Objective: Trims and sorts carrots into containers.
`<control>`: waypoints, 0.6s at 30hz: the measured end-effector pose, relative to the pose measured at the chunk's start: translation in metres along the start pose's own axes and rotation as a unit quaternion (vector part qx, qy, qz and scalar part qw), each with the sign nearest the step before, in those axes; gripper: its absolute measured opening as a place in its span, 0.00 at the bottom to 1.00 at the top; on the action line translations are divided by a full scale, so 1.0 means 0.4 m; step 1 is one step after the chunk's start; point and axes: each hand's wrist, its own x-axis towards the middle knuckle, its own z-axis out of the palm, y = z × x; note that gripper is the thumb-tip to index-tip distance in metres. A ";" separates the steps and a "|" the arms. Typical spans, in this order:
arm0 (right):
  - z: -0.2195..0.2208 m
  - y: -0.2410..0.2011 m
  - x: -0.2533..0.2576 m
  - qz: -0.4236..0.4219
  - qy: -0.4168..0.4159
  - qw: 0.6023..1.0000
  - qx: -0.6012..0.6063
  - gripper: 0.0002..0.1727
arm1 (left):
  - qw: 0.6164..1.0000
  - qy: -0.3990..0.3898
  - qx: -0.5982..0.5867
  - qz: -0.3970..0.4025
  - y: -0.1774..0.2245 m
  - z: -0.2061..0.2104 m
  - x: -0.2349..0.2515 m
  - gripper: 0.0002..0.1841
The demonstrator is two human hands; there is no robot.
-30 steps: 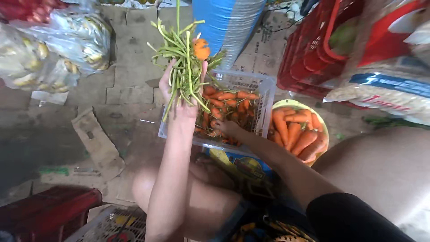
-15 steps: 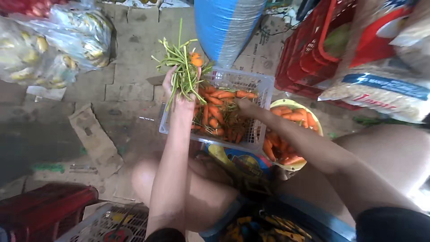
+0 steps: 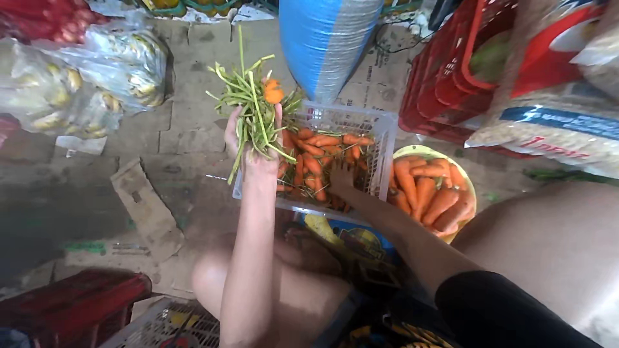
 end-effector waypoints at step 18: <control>0.006 -0.018 0.040 -0.005 -0.010 0.999 0.037 0.28 | 0.997 -0.028 -0.029 -0.063 -0.091 0.059 0.016 0.19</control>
